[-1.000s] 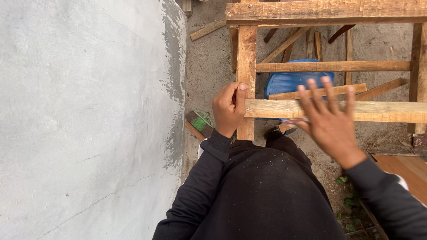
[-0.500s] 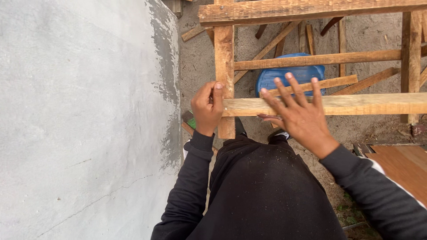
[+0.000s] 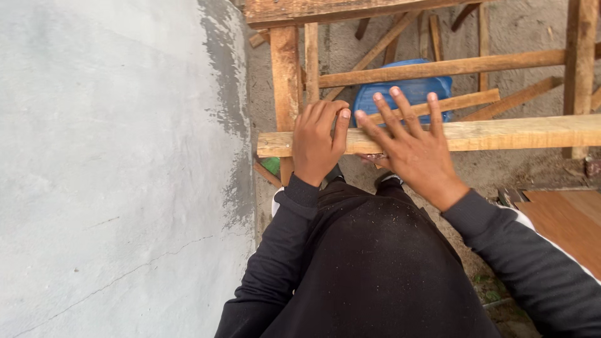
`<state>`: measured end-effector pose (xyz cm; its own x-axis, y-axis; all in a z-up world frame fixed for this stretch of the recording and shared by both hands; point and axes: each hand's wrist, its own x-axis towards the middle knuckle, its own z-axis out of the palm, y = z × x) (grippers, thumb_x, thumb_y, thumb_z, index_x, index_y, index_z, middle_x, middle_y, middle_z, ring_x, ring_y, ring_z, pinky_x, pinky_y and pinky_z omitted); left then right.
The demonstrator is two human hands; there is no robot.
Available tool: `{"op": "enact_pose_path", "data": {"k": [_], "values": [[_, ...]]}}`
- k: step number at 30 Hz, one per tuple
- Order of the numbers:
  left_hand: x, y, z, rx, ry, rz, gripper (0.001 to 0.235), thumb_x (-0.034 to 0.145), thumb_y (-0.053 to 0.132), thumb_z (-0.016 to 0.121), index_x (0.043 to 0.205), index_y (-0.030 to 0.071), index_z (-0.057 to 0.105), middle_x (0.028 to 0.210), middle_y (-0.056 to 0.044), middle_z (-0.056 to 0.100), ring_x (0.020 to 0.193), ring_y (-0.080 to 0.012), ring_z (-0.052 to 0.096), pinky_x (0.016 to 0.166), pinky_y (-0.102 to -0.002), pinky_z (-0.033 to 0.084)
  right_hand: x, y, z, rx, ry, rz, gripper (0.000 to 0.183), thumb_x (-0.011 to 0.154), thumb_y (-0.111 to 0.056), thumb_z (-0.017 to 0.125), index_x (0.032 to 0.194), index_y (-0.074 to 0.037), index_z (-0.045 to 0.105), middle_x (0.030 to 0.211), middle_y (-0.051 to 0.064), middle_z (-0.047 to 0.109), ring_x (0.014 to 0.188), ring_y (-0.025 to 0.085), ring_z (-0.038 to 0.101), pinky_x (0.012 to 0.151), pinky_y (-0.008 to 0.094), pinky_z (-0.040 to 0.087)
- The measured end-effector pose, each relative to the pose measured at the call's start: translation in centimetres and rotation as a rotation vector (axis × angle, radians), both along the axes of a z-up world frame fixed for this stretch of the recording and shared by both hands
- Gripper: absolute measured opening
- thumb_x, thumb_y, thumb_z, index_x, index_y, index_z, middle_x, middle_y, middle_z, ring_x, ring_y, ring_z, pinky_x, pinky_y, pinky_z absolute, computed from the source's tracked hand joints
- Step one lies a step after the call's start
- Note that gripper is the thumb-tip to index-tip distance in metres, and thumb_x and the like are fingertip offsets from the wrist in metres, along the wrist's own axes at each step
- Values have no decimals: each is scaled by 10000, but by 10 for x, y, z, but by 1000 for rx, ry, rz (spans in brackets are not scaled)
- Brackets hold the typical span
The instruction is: The person sands the wooden frame of a furniture piece by hand using a piece of sandpaper, moving their hand back and forth along the beams.
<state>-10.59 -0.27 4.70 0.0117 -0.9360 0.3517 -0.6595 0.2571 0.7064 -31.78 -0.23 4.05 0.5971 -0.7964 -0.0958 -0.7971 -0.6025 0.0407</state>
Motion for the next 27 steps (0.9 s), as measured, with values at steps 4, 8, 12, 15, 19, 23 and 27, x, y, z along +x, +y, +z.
{"op": "enact_pose_path", "data": {"k": [4,8,12,15,19,23,27], "values": [[-6,-2,5,89,-126,35,278,1076,281,513,1074,102,726,1011,-70,747,957,-266,665,810,-399,457,-65,-1,18,205,-114,-140,929,921,-772,393,1699,-349,112,1783,96,32,1606,280,-55,1210,639,-99],[0,-4,1,197,9,-1,303,1091,276,492,1084,92,732,1037,-66,765,916,-241,658,832,-384,481,-81,-9,13,-102,374,25,927,971,-799,377,1720,-342,79,1777,98,11,1597,298,-71,1179,632,-139],[25,-6,6,123,222,-22,298,1104,265,514,1129,44,711,1027,-95,753,988,-262,703,886,-384,537,-13,-10,-3,88,-64,35,890,956,-748,380,1706,-345,118,1787,95,50,1619,280,-56,1234,634,-106],[52,-4,11,75,79,-11,282,1097,245,536,1120,24,710,1042,-134,742,943,-283,722,821,-380,557,48,-12,-6,-42,-60,152,878,977,-770,358,1703,-318,161,1770,103,82,1604,282,-42,1219,630,-97],[73,-5,2,102,44,81,280,1086,234,533,1093,25,720,969,-142,737,834,-284,724,721,-379,559,110,-12,-4,-74,-19,202,910,995,-803,309,1699,-237,201,1767,101,100,1609,274,-31,1242,626,-85],[75,-6,-11,60,74,102,288,1105,248,511,1073,44,712,939,-122,738,797,-252,728,697,-371,568,109,-9,-2,-73,40,205,888,1018,-769,345,1691,-218,165,1757,143,94,1591,321,-23,1198,643,-91],[69,-3,-12,102,24,168,294,1085,254,538,1024,44,734,810,-106,717,683,-235,687,604,-369,514,35,-6,7,172,-58,68,945,947,-694,426,1719,-290,62,1795,128,27,1636,309,-48,1234,651,-96]]}}
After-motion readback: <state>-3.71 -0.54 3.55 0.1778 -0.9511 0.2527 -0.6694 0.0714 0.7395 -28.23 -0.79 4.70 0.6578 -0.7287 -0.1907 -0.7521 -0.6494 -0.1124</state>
